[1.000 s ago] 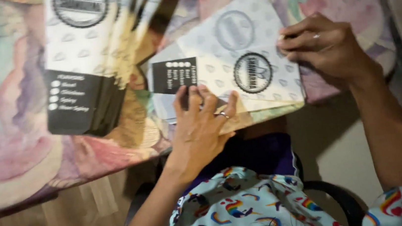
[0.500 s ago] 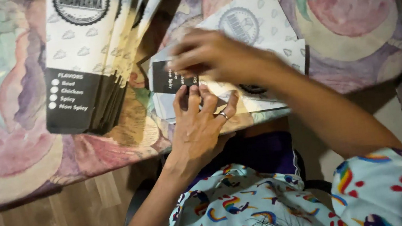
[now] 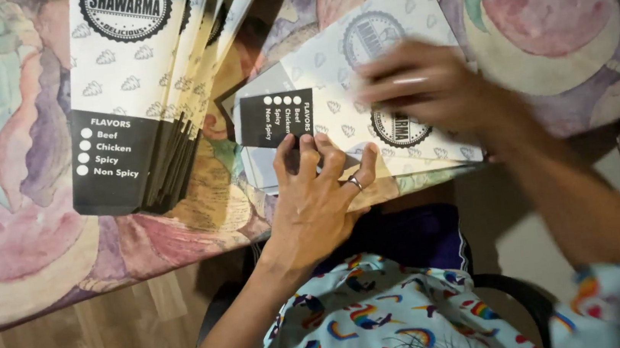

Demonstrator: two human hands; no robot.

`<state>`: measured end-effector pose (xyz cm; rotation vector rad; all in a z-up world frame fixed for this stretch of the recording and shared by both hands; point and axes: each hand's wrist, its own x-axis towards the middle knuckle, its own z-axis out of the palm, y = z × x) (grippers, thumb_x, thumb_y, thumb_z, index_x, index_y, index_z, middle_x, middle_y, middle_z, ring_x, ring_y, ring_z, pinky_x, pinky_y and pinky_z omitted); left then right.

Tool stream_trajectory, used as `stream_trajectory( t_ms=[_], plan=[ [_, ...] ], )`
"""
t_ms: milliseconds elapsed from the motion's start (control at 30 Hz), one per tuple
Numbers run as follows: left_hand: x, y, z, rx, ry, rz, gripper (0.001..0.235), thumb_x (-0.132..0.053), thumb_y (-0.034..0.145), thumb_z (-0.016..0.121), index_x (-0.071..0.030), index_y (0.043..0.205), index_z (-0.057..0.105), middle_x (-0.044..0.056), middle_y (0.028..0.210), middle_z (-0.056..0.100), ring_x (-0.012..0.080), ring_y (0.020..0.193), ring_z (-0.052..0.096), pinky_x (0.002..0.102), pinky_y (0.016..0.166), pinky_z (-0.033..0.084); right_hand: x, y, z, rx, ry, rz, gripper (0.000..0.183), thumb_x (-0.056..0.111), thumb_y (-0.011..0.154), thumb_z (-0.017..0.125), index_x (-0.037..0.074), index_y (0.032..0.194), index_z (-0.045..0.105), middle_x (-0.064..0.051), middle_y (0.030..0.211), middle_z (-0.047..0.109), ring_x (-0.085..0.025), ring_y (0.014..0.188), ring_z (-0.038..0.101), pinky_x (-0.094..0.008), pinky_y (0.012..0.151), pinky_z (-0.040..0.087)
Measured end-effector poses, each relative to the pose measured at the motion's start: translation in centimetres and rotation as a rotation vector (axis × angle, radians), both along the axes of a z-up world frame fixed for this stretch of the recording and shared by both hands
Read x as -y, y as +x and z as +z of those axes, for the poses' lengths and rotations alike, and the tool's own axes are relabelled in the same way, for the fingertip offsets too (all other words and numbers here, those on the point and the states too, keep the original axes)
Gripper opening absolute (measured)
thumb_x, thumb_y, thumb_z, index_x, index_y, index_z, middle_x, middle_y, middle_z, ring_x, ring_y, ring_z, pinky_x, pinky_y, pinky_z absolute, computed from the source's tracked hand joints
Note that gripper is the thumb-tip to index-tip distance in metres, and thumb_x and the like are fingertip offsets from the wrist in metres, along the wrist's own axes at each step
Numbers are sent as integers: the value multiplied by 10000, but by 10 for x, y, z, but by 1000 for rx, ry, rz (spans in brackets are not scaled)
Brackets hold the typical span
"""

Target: Folding and taping paper shawarma wrappers.

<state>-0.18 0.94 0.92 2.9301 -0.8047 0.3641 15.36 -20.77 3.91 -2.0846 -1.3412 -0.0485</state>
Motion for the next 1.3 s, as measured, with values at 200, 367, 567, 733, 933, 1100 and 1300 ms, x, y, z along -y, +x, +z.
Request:
stream_trajectory(
  t_ms=[200,367,567,733,933,1100,1300],
  plan=[
    [3,1,-5,17,-107,14,615,-317,820,666,-256,1422,556,279,1235,541,498,1194,521,674,1072,371,-129,15,-3,-81,-100,278,421,-36,888,700,131,1274,688,-178,1353,677,-320,1265,618,-595,1216,314],
    [3,2,-7,113,-53,44,604,-89,899,557,-252,1478,511,263,1270,550,450,1129,556,637,1070,414,-70,2,-1,-178,-56,93,368,-55,928,733,82,1269,716,-161,1254,656,-294,1178,575,-350,981,542],
    [1,2,10,19,-47,4,863,-616,790,808,-230,1491,486,281,1304,534,422,1162,500,625,1069,355,86,-35,22,164,-114,-302,207,-67,908,868,-82,1100,790,-248,1140,739,-349,1044,694,-515,1071,527],
    [3,2,9,36,-35,10,902,-652,745,822,-246,1487,508,281,1305,535,432,1172,507,612,1058,380,67,-93,13,25,-74,-285,230,33,913,822,35,1137,770,-133,1207,719,-281,1086,659,-401,996,506],
    [3,1,6,42,-21,23,955,-679,738,849,-268,1513,472,269,1323,501,432,1162,504,613,1070,386,108,-100,15,-92,-66,-324,278,22,890,811,101,1153,766,-81,1229,720,-216,1098,671,-350,1017,503],
    [3,2,8,52,-9,23,946,-689,752,837,-261,1511,470,280,1323,499,430,1163,504,612,1061,392,91,-86,37,-83,-138,-493,258,-12,861,871,43,1100,792,-119,1134,768,-226,1006,693,-287,707,617],
    [1,2,11,26,-26,28,920,-659,721,841,-262,1480,506,286,1311,521,419,1177,488,604,1067,367,-1,-21,6,37,16,-97,235,27,882,863,-13,1099,784,-180,1141,747,-314,1019,642,-412,876,548]
  ],
)
